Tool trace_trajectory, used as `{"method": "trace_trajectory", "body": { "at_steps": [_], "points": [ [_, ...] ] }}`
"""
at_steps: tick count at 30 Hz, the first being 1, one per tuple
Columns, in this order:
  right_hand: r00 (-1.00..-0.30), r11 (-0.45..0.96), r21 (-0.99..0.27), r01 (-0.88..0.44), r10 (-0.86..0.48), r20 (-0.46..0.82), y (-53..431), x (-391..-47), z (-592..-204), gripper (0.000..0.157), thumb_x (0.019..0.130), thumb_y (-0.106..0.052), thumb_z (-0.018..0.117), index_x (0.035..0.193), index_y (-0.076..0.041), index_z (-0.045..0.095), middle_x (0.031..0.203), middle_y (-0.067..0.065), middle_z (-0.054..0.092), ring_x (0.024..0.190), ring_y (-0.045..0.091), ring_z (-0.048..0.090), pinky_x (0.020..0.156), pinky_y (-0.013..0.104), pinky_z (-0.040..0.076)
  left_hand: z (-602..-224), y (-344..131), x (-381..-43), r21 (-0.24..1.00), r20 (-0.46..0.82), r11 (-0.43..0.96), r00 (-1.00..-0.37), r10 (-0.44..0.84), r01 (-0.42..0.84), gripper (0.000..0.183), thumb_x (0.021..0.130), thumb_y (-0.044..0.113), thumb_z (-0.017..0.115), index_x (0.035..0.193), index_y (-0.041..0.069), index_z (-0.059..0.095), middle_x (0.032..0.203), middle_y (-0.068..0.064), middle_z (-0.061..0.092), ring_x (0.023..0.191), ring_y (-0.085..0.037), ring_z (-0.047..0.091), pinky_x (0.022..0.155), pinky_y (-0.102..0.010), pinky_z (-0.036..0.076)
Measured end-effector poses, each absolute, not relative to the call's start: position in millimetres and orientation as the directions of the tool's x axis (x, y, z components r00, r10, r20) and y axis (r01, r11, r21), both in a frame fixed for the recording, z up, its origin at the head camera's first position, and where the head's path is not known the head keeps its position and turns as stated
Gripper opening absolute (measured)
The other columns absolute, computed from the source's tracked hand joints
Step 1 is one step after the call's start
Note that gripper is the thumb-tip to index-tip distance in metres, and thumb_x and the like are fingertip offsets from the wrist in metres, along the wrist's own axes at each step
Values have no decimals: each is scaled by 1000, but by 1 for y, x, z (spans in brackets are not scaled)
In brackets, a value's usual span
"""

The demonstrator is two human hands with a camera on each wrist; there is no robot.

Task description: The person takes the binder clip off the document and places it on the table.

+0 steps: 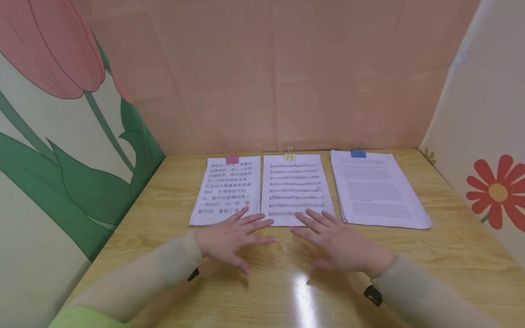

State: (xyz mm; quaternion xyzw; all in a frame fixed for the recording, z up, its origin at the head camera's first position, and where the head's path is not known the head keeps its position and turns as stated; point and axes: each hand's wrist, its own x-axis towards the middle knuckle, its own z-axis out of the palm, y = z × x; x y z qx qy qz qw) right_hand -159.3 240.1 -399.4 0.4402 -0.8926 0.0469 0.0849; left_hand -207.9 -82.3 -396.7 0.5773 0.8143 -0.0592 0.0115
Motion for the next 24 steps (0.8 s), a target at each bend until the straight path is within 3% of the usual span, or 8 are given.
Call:
{"method": "trace_trajectory", "body": {
  "at_steps": [5, 10, 16, 24],
  "points": [
    [-638, 644, -33, -764, -747, 188, 231, -160, -403, 76, 82, -49, 71, 147, -21, 41, 155, 2, 30, 136, 31, 36, 106, 53, 34, -401, -87, -204, -11, -78, 379, -379, 922, 925, 88, 82, 71, 53, 154, 36, 15, 161, 0, 13, 147, -24, 8, 115, -54, 2],
    [-645, 640, -105, -761, -730, 225, 215, -164, -407, 65, 84, -40, 72, 140, -15, 50, 143, 4, 48, 126, 27, 49, 100, 48, 42, -407, -93, -200, 150, -45, 508, -507, 860, 848, 74, 89, 59, 55, 152, 31, 26, 155, 2, 31, 142, -20, 26, 117, -45, 11],
    [-667, 646, -169, -744, -708, 231, 187, -171, -413, 57, 86, -37, 71, 135, -11, 55, 139, 7, 52, 124, 27, 50, 102, 46, 40, -416, -100, -201, 319, 18, 681, -723, 691, 659, 51, 94, 43, 58, 139, 20, 51, 138, 1, 53, 129, -19, 44, 109, -44, 28],
    [-673, 644, -199, -739, -720, 171, 146, -191, -423, 60, 90, -37, 66, 140, -9, 49, 146, 12, 44, 133, 32, 41, 109, 51, 30, -416, -118, -216, 378, 56, 827, -902, 428, 416, 37, 96, 28, 57, 127, 7, 60, 136, -14, 53, 130, -34, 42, 110, -50, 27]
  ]
}}
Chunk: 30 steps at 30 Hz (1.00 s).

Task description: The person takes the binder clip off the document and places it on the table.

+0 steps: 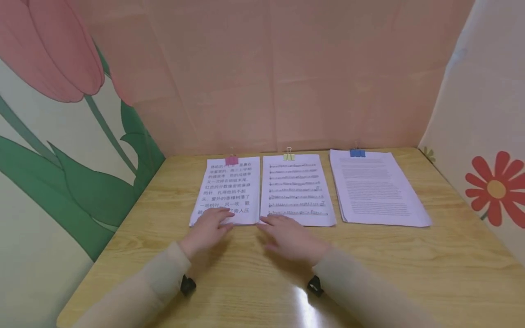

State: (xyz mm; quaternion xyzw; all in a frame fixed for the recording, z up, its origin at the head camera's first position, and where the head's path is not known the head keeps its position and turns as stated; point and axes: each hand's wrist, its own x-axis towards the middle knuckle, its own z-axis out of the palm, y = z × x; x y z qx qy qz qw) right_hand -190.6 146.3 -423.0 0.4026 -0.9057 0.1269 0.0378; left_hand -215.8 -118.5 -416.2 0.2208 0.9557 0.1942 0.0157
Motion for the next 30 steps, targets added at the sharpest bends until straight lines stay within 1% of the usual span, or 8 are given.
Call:
{"method": "trace_trajectory", "body": {
  "at_steps": [4, 8, 13, 20, 23, 25, 28, 30],
  "points": [
    [-699, 682, -174, -710, -712, 62, 125, -202, -425, 61, 92, -38, 62, 144, -10, 45, 151, 11, 37, 139, 31, 33, 114, 50, 20, -418, -136, -229, 283, -39, 914, -949, 314, 291, 41, 97, 27, 54, 130, 4, 56, 140, -15, 50, 134, -34, 37, 113, -47, 23],
    [-709, 709, -67, -702, -705, -19, 104, -212, -428, 62, 93, -40, 61, 144, -10, 44, 151, 11, 36, 139, 29, 32, 116, 46, 15, -422, -152, -237, 155, -138, 953, -950, 280, 259, 42, 96, 26, 56, 129, 0, 56, 136, -19, 52, 130, -35, 43, 111, -48, 28],
    [-738, 736, 60, -674, -668, -97, 85, -216, -426, 59, 92, -43, 60, 139, -8, 50, 145, 11, 45, 134, 27, 41, 116, 44, 16, -427, -160, -236, 171, -268, 967, -936, 228, 186, 42, 95, 28, 60, 130, 4, 57, 142, -17, 48, 130, -34, 45, 108, -48, 33],
    [-763, 761, 81, -643, -628, -155, 72, -211, -424, 56, 94, -42, 56, 135, -5, 53, 140, 12, 51, 130, 27, 47, 116, 43, 15, -426, -163, -226, 77, -260, 965, -929, 262, 250, 32, 94, 31, 61, 115, 7, 65, 136, -18, 53, 120, -36, 54, 100, -49, 42],
    [-758, 755, 89, -649, -634, -152, 71, -208, -423, 54, 94, -40, 55, 135, -4, 54, 139, 13, 52, 129, 27, 48, 116, 43, 15, -426, -165, -223, 62, -226, 957, -931, 289, 282, 25, 93, 31, 63, 100, 7, 66, 122, -18, 62, 103, -33, 62, 89, -46, 49],
    [-752, 750, 88, -655, -638, -162, 70, -206, -419, 52, 95, -38, 54, 134, -4, 54, 138, 13, 52, 128, 27, 49, 116, 43, 15, -424, -166, -221, 55, -219, 955, -930, 297, 292, 22, 92, 30, 65, 91, 9, 65, 104, -14, 66, 87, -27, 63, 78, -41, 51],
    [-744, 744, 76, -664, -646, -173, 69, -202, -414, 49, 95, -35, 52, 133, -4, 56, 137, 13, 54, 127, 27, 50, 116, 43, 18, -422, -165, -217, 32, -228, 953, -926, 300, 301, 22, 91, 30, 65, 80, 11, 61, 78, -4, 60, 68, -18, 55, 65, -35, 48],
    [-734, 736, 67, -674, -655, -179, 68, -199, -413, 46, 96, -32, 51, 132, -4, 56, 136, 13, 54, 127, 27, 50, 115, 43, 20, -419, -165, -213, 31, -246, 955, -924, 292, 294, 23, 91, 30, 65, 78, 11, 63, 70, -1, 56, 64, -16, 52, 63, -33, 46]
  ]
}}
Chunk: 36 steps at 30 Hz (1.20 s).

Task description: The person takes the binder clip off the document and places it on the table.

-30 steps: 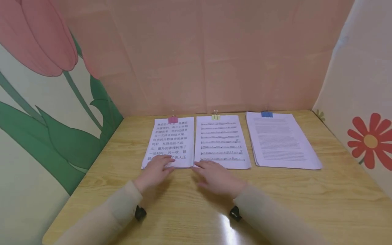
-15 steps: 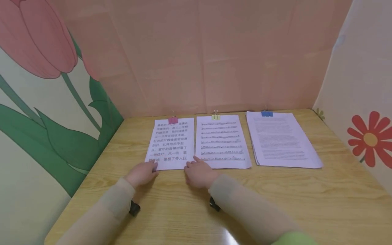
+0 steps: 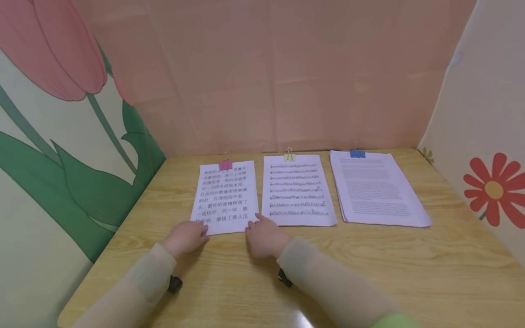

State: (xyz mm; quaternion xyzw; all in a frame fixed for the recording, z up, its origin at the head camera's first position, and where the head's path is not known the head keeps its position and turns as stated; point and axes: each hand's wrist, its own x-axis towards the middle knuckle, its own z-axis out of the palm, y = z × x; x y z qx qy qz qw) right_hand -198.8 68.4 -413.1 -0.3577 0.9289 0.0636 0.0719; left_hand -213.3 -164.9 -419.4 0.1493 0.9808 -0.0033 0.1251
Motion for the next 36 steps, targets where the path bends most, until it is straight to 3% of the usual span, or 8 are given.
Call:
{"method": "trace_trajectory", "body": {
  "at_steps": [16, 22, 27, 32, 36],
  "points": [
    [-676, 679, 20, -734, -729, -108, 84, -177, -422, 51, 92, -42, 58, 131, -9, 59, 135, 10, 56, 123, 27, 53, 106, 42, 37, -398, -174, -201, 234, -333, 950, -900, 279, 208, 21, 89, 29, 69, 74, 15, 70, 68, 3, 58, 63, -15, 50, 61, -31, 42],
    [-685, 695, -66, -716, -717, -128, 91, -170, -425, 58, 89, -46, 61, 136, -11, 54, 141, 7, 50, 127, 24, 49, 106, 41, 38, -389, -189, -224, 308, -404, 937, -869, 287, 166, 16, 91, 30, 66, 94, 15, 74, 88, 3, 64, 78, -16, 55, 71, -35, 47],
    [-683, 691, -117, -714, -723, -100, 94, -163, -426, 57, 89, -43, 63, 134, -8, 56, 139, 9, 52, 126, 26, 50, 105, 40, 39, -378, -206, -255, 339, -400, 934, -882, 248, 109, 32, 94, 30, 62, 117, 8, 66, 116, -8, 63, 104, -26, 58, 88, -47, 48],
    [-683, 687, -108, -718, -726, -83, 97, -158, -428, 53, 89, -40, 61, 133, -11, 57, 139, 7, 53, 125, 24, 52, 104, 39, 40, -380, -217, -284, 364, -371, 931, -915, 157, 12, 51, 96, 33, 57, 137, 3, 50, 139, -20, 49, 128, -40, 43, 102, -56, 37],
    [-686, 690, -100, -717, -724, -75, 99, -152, -429, 51, 87, -39, 62, 131, -13, 59, 137, 5, 54, 123, 23, 54, 102, 38, 42, -396, -218, -303, 466, -337, 883, -933, 123, -52, 64, 97, 34, 56, 147, 2, 33, 150, -22, 34, 138, -42, 28, 110, -58, 23]
  ]
}}
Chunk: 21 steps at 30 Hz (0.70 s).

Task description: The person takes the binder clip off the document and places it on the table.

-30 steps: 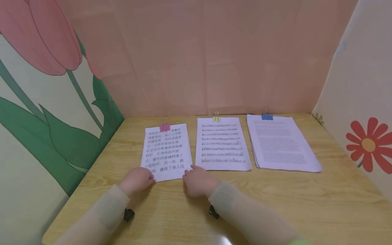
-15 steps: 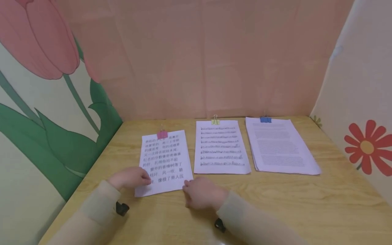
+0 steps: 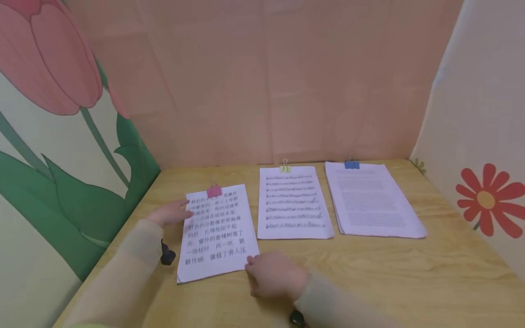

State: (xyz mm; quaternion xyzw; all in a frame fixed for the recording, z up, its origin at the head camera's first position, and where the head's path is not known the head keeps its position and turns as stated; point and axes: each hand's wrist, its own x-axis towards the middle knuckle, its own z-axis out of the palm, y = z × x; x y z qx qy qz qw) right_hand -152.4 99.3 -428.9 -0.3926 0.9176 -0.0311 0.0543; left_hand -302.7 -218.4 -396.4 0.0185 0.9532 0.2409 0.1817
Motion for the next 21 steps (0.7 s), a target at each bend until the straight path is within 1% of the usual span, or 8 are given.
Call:
{"method": "trace_trajectory", "body": {
  "at_steps": [2, 5, 6, 9, 13, 16, 19, 21],
  "points": [
    [-682, 685, -92, -722, -728, -67, 100, -148, -429, 51, 86, -39, 64, 130, -14, 60, 135, 4, 56, 122, 22, 55, 100, 38, 44, -408, -219, -309, 511, -328, 856, -938, 112, -77, 68, 96, 34, 57, 150, 3, 29, 152, -22, 30, 139, -42, 25, 111, -58, 19],
    [-678, 679, -77, -730, -734, -50, 102, -143, -430, 50, 85, -39, 65, 128, -15, 62, 132, 4, 58, 119, 21, 57, 98, 38, 46, -424, -220, -316, 560, -325, 818, -943, 72, -130, 69, 94, 35, 61, 150, 8, 31, 151, -20, 32, 139, -41, 25, 111, -59, 17],
    [-676, 677, -71, -733, -736, -45, 103, -141, -430, 49, 85, -39, 65, 128, -15, 62, 132, 3, 59, 118, 20, 57, 97, 38, 46, -428, -221, -318, 559, -318, 818, -946, 58, -138, 69, 93, 36, 63, 149, 8, 32, 151, -19, 33, 139, -41, 26, 111, -59, 18],
    [-675, 675, -65, -735, -737, -33, 105, -138, -429, 48, 84, -39, 65, 127, -17, 63, 131, 2, 59, 117, 20, 58, 95, 40, 48, -438, -223, -326, 537, -300, 831, -953, 30, -143, 74, 92, 35, 64, 150, 8, 28, 153, -20, 27, 140, -42, 21, 112, -59, 15],
    [-663, 663, -51, -747, -748, -4, 108, -136, -428, 44, 84, -36, 65, 124, -18, 65, 128, 2, 61, 114, 19, 60, 90, 40, 51, -448, -225, -337, 502, -266, 858, -964, 27, -114, 88, 89, 32, 66, 153, 5, 12, 158, -22, 8, 143, -43, 8, 113, -58, 8],
    [-649, 648, -44, -761, -761, 15, 110, -136, -428, 42, 84, -34, 65, 123, -18, 66, 126, 1, 62, 112, 17, 61, 87, 38, 52, -451, -223, -341, 499, -250, 860, -968, 20, -111, 91, 88, 28, 69, 154, 7, 10, 159, -19, 4, 144, -42, 5, 113, -57, 7],
    [-650, 649, -45, -759, -760, 6, 109, -135, -426, 43, 83, -34, 66, 123, -18, 66, 127, 0, 62, 113, 17, 61, 88, 39, 51, -455, -223, -345, 508, -245, 854, -969, 14, -116, 90, 86, 24, 71, 154, 8, 14, 158, -19, 13, 142, -42, 13, 112, -58, 11],
    [-661, 661, -57, -748, -750, -23, 109, -135, -425, 46, 82, -35, 68, 125, -18, 65, 129, -1, 60, 115, 17, 59, 90, 40, 50, -456, -224, -347, 513, -243, 851, -970, 15, -115, 91, 84, 23, 72, 153, 7, 16, 156, -21, 20, 140, -43, 19, 112, -59, 14]
  ]
}}
